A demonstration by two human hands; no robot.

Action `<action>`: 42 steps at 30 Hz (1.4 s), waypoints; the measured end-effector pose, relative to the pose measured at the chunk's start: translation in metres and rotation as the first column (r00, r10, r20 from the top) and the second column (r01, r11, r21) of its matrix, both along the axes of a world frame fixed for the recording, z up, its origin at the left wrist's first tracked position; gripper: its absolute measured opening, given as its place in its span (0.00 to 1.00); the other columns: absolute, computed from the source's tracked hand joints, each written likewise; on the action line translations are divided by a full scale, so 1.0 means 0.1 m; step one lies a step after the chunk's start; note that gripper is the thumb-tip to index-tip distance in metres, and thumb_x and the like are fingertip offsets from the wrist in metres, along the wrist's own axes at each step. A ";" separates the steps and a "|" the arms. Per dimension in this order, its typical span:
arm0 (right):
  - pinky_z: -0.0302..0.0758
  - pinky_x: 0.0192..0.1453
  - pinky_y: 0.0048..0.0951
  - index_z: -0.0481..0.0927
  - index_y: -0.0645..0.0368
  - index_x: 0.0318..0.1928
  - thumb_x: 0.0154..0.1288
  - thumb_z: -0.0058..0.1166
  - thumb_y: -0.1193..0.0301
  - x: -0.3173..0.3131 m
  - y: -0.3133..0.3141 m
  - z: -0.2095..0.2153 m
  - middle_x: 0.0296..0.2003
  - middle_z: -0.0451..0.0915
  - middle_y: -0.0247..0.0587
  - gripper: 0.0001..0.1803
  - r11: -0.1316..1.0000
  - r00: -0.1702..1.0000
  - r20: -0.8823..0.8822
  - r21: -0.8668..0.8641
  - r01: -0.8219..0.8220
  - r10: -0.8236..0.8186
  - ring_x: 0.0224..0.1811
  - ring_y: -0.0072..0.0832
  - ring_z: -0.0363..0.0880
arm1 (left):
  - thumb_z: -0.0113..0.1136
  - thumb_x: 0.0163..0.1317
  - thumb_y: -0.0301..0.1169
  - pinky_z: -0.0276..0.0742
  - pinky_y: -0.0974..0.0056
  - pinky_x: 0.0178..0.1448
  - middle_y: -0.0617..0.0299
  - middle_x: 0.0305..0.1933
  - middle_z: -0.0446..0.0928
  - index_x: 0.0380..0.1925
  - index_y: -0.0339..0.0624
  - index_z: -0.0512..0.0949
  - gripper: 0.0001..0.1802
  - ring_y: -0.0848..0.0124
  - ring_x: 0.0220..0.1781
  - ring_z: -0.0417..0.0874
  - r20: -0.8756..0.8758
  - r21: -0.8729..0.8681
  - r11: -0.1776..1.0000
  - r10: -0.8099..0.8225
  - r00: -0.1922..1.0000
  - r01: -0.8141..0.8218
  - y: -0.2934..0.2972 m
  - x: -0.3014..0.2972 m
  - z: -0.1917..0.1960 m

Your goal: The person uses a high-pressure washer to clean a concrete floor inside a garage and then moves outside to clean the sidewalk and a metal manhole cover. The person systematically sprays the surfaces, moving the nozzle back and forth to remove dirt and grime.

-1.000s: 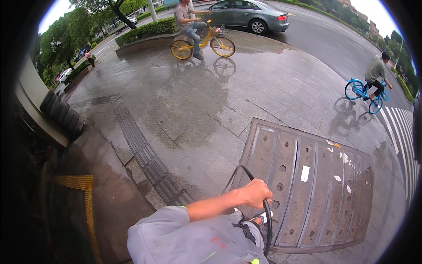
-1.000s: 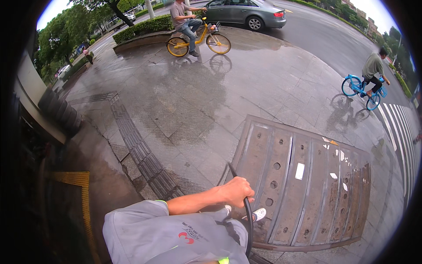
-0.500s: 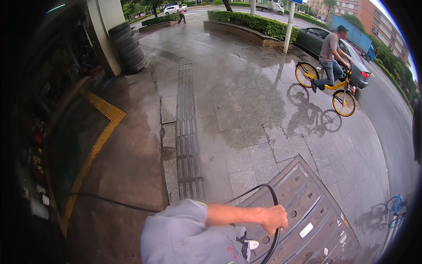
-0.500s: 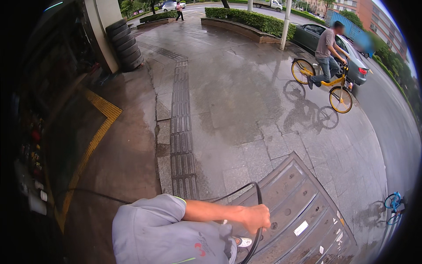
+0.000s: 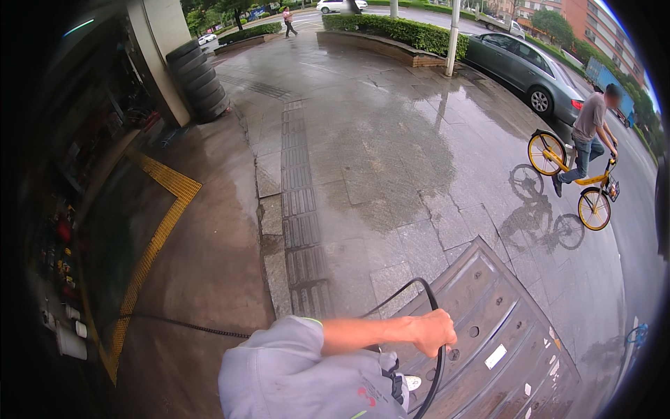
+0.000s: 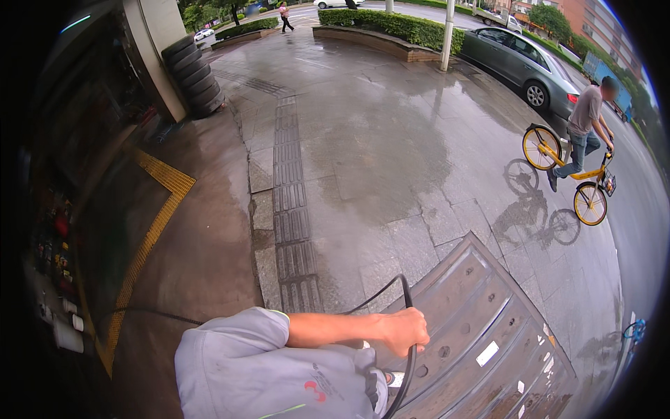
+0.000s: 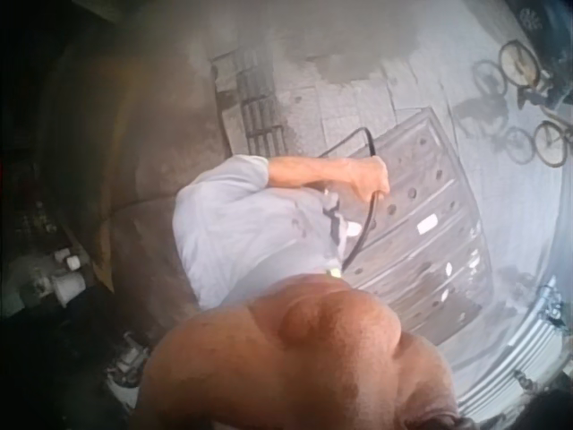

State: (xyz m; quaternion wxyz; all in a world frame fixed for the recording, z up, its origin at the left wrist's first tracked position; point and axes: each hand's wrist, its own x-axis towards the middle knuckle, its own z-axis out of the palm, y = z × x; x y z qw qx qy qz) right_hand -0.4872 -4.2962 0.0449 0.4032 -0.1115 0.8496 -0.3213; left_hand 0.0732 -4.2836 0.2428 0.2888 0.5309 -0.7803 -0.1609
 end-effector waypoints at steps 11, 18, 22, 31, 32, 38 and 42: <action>0.78 0.45 0.57 0.70 0.61 0.29 0.53 0.54 0.71 -2.06 3.09 -0.80 0.35 0.75 0.50 0.08 0.685 0.698 0.181 -0.136 0.715 -0.693 0.34 0.52 0.75 | 0.74 0.51 0.36 0.69 0.52 0.28 0.57 0.12 0.70 0.09 0.44 0.70 0.22 0.54 0.19 0.76 -0.024 -0.104 0.994 -0.040 0.999 0.037 -0.23 0.00 0.18; 0.72 0.32 0.49 0.71 0.63 0.25 0.49 0.51 0.77 -1.68 3.58 -0.73 0.26 0.68 0.45 0.03 0.517 0.535 0.187 -0.135 0.845 -0.824 0.25 0.43 0.68 | 0.76 0.51 0.36 0.71 0.53 0.30 0.56 0.12 0.70 0.10 0.43 0.73 0.21 0.53 0.19 0.76 0.050 -0.052 0.988 -0.146 0.988 0.148 -0.44 -0.40 0.16; 0.70 0.33 0.44 0.71 0.62 0.23 0.50 0.51 0.76 -1.51 3.74 -0.63 0.27 0.67 0.43 0.04 0.474 0.496 0.147 -0.161 0.866 -0.856 0.26 0.41 0.65 | 0.76 0.50 0.36 0.72 0.52 0.30 0.56 0.12 0.70 0.10 0.43 0.73 0.21 0.53 0.19 0.76 0.054 -0.053 0.984 -0.166 0.985 0.169 -0.50 -0.40 0.12; 0.67 0.28 0.44 0.70 0.64 0.22 0.49 0.53 0.76 -1.50 3.82 -0.65 0.25 0.67 0.45 0.06 0.464 0.480 0.108 -0.148 0.874 -0.871 0.22 0.42 0.65 | 0.75 0.52 0.38 0.73 0.51 0.30 0.54 0.14 0.72 0.11 0.44 0.74 0.20 0.51 0.20 0.77 0.078 -0.044 0.985 -0.162 0.984 0.166 -0.62 -0.46 0.18; 0.65 0.26 0.44 0.70 0.65 0.23 0.50 0.52 0.76 -1.51 3.80 -0.67 0.25 0.66 0.46 0.06 0.448 0.462 0.075 -0.149 0.881 -0.884 0.20 0.43 0.63 | 0.75 0.52 0.37 0.73 0.51 0.31 0.54 0.14 0.72 0.12 0.44 0.75 0.20 0.52 0.20 0.77 0.077 -0.042 0.985 -0.166 0.983 0.170 -0.63 -0.47 0.18; 0.73 0.43 0.45 0.73 0.66 0.25 0.44 0.55 0.77 -1.64 3.89 -0.65 0.34 0.74 0.47 0.06 0.507 0.513 0.119 -0.080 0.858 -0.850 0.34 0.42 0.69 | 0.75 0.51 0.36 0.73 0.52 0.31 0.55 0.14 0.71 0.12 0.43 0.75 0.19 0.53 0.20 0.77 0.044 -0.042 0.982 -0.181 0.983 0.183 -0.61 -0.49 0.18; 0.71 0.44 0.45 0.73 0.65 0.23 0.44 0.56 0.76 -1.68 3.91 -0.64 0.30 0.71 0.43 0.06 0.514 0.521 0.070 -0.098 0.852 -0.851 0.34 0.41 0.69 | 0.76 0.51 0.35 0.73 0.53 0.31 0.55 0.13 0.71 0.12 0.43 0.74 0.19 0.53 0.20 0.76 0.037 -0.059 0.983 -0.173 0.984 0.175 -0.58 -0.51 0.19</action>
